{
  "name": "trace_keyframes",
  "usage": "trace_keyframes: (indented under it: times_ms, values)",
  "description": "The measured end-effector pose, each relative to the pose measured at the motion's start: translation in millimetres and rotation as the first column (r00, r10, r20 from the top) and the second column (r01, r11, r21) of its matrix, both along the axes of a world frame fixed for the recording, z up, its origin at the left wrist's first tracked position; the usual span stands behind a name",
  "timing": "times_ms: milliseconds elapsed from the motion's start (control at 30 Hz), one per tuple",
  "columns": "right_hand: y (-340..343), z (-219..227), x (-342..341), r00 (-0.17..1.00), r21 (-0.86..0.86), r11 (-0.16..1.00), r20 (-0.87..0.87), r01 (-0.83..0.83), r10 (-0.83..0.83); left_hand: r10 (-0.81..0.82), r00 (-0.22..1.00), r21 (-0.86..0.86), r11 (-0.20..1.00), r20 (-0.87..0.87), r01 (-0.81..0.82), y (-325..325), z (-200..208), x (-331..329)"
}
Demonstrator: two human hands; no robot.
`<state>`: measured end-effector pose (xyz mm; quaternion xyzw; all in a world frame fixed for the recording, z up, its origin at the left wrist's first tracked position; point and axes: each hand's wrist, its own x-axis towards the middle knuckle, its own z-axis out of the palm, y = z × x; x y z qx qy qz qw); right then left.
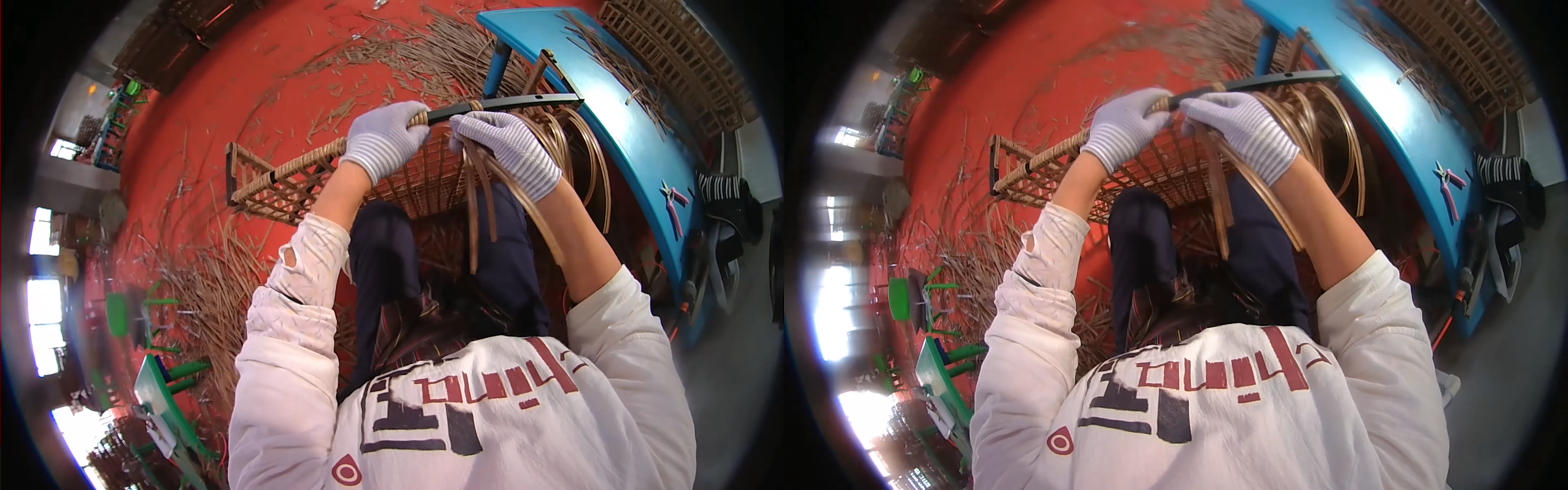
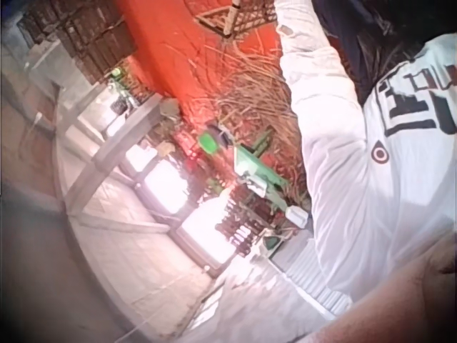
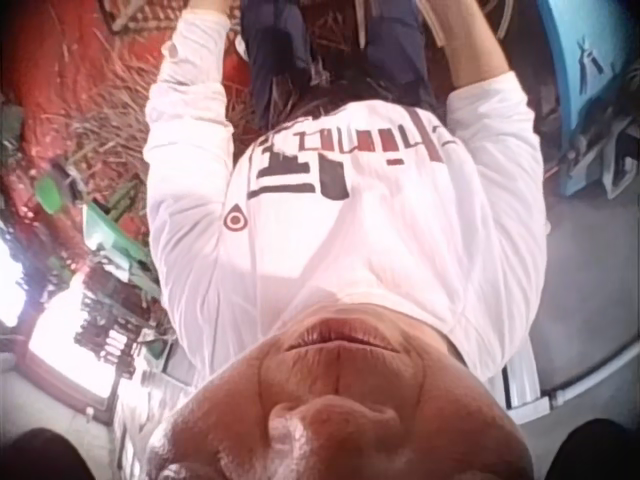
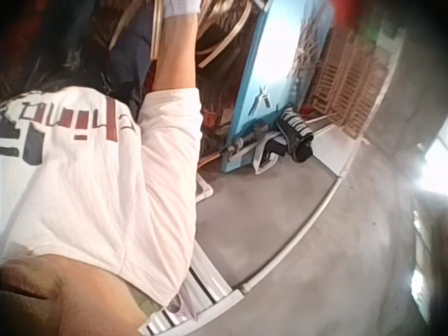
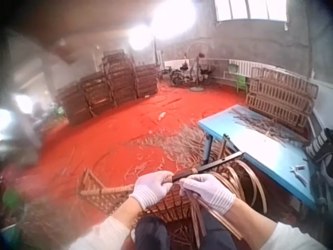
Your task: Assembling and weaving a bamboo basket frame using a pneumatic stapler and hand tools.
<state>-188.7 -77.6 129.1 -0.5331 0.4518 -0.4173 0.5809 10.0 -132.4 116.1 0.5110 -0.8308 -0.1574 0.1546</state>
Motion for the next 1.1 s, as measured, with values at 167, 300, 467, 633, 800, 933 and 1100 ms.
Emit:
trace_keyframes:
  times_ms: [167, 300, 467, 633, 800, 933, 1100]
  values:
    - [-11, 6, 4, 1.000, 0.052, 0.998, -0.022, -0.019, 0.020, 0.088, 0.994, -0.215, 0.974, 0.065, -0.072, 8, -7, -14]
    - [-33, 4, -23, 0.975, -0.214, 0.966, -0.134, 0.146, -0.177, 0.078, 0.996, -0.273, 0.960, 0.038, -0.065, 9, -5, -19]
    - [-48, -7, -1, 0.700, -0.879, 0.360, -0.469, -0.312, -0.539, 0.092, 0.995, -0.341, 0.937, 0.041, -0.072, 5, -18, -14]
    - [-78, -2, 4, 0.701, -0.644, 0.729, -0.630, -0.231, -0.334, 0.038, 0.999, -0.444, 0.896, 0.001, -0.034, 10, -16, -19]
    - [-97, -11, 14, 0.640, -0.433, 0.880, -0.736, -0.197, -0.219, 0.091, 0.995, -0.459, 0.882, -0.048, -0.102, 11, -20, -20]
    - [-104, -13, 15, 0.583, -0.373, 0.899, -0.792, -0.229, -0.181, 0.101, 0.994, -0.499, 0.859, -0.048, -0.112, 14, -25, -19]
    - [-107, -5, 20, 0.564, -0.215, 0.961, -0.821, -0.174, -0.082, 0.085, 0.966, -0.552, 0.806, -0.245, -0.211, 15, -30, -24]
